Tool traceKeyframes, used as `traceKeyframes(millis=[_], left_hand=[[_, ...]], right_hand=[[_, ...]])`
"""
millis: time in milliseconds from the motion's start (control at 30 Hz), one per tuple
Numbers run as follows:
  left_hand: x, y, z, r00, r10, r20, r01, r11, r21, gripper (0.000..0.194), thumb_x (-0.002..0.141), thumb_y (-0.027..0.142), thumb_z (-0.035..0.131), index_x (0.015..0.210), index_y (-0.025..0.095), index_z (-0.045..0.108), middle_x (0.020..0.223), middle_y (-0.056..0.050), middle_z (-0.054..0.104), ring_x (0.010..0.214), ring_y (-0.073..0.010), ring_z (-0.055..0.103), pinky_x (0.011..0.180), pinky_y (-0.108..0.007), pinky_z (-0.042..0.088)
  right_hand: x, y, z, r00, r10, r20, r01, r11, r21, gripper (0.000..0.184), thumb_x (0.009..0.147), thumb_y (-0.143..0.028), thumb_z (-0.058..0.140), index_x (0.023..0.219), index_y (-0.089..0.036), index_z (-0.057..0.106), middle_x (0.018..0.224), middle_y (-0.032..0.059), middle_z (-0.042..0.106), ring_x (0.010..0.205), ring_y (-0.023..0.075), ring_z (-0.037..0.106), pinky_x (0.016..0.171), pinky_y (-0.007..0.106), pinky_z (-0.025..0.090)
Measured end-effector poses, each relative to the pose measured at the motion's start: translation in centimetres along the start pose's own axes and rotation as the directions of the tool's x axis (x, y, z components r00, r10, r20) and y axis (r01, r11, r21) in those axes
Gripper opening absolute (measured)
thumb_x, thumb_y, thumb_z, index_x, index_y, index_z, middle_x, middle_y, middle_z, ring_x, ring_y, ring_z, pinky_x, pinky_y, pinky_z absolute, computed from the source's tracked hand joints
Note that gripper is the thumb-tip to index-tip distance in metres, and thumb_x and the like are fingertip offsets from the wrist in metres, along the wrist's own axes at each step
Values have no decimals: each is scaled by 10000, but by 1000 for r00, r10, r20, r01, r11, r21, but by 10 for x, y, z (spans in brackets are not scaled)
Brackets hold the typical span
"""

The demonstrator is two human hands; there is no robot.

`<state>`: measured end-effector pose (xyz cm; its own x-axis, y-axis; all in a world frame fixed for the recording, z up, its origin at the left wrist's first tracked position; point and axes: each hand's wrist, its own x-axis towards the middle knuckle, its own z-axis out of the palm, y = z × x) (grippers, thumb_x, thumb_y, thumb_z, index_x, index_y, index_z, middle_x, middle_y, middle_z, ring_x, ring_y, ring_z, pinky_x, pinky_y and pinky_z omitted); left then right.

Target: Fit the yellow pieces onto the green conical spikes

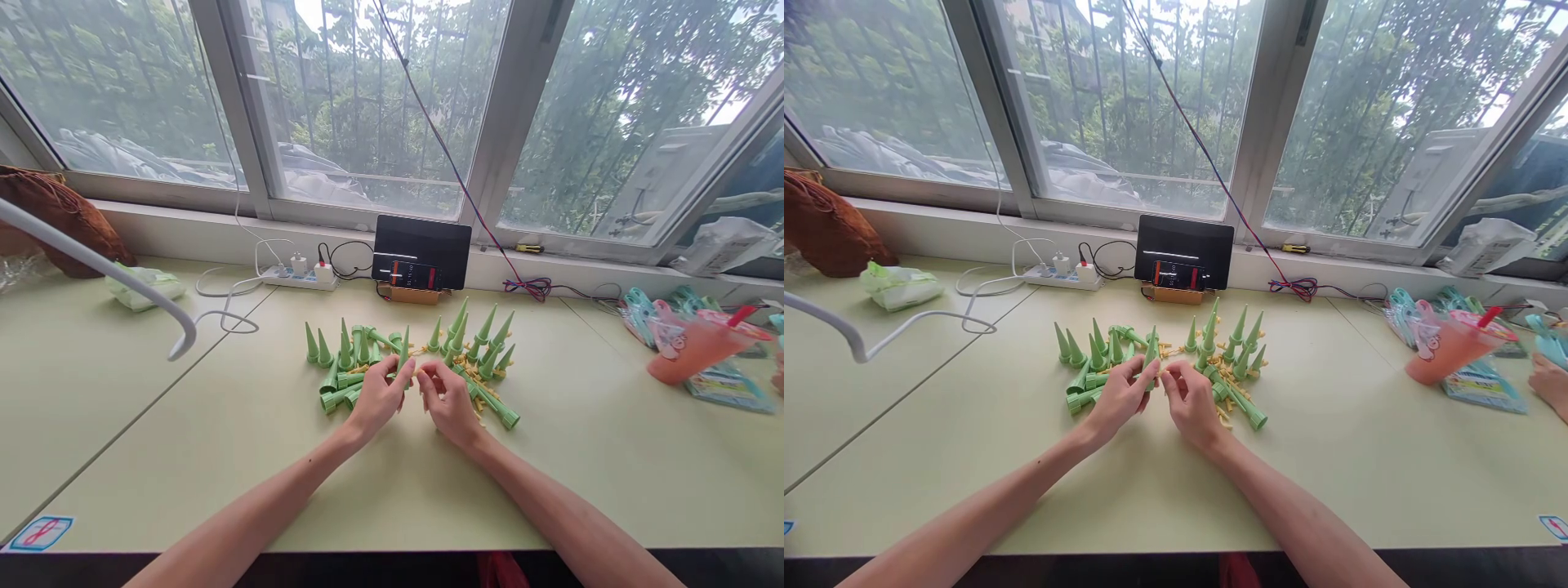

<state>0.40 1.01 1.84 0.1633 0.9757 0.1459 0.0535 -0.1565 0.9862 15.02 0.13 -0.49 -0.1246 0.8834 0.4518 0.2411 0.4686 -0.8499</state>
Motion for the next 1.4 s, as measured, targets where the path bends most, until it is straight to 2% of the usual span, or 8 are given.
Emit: traceKeyframes(millis=[233,300,467,633,900,1133,1267,1400], left_hand=[[-1,-3,0,1000,22,16,-23,999,48,428,892,517,587,692,186,404,648,55,499,382,-41,437,380,-189,303],[-1,-2,0,1000,17,17,-18,999,43,422,895,511,586,693,185,408,656,51,510,383,-40,436,378,-189,302],[0,-1,0,1000,8,6,-9,1000,6,418,890,515,591,697,184,424,646,57,486,381,-34,412,373,-185,309],[0,-2,0,1000,10,4,-10,1000,19,440,886,540,590,697,189,404,652,57,500,379,-41,425,372,-189,309],[-2,-3,1,1000,21,22,-23,998,65,446,889,555,578,700,188,408,663,48,512,393,-52,436,387,-195,312],[-2,0,2,1000,2,4,-2,1000,7,447,881,555,586,697,187,412,656,52,494,387,-40,406,376,-189,315],[-1,-1,1,1000,0,4,0,1000,14,437,885,548,584,705,185,418,656,53,498,383,-37,406,378,-188,309],[-2,-2,1,1000,3,5,-3,1000,30,427,889,538,584,710,187,417,659,52,501,396,-44,419,391,-191,319]], right_hand=[[0,6,0,998,49,-29,-51,995,-83,435,1014,-475,412,685,-200,487,495,-49,431,431,101,415,454,235,347],[-1,4,0,998,50,-28,-51,997,-62,402,1014,-464,421,727,-196,511,536,-41,473,440,98,436,460,232,361],[-2,-2,0,1000,2,-1,-2,1000,28,214,985,-400,518,1013,-192,563,746,1,605,500,101,529,475,225,422],[-2,-1,1,1000,-16,-4,16,1000,14,210,994,-388,496,952,-193,564,736,-1,591,505,103,525,490,230,429],[-1,6,0,999,48,-14,-49,996,-80,401,1011,-473,417,735,-198,515,508,-50,443,447,107,425,463,233,365],[-2,-1,1,1000,19,2,-19,1000,2,257,987,-448,495,948,-197,538,710,-8,588,483,104,509,463,230,407],[-2,-1,1,1000,3,9,-3,1000,4,236,991,-425,492,944,-198,538,753,4,607,495,103,517,470,232,413],[-2,1,0,1000,5,9,-5,1000,-18,257,998,-421,482,885,-199,546,677,-15,577,493,108,503,497,237,415]])
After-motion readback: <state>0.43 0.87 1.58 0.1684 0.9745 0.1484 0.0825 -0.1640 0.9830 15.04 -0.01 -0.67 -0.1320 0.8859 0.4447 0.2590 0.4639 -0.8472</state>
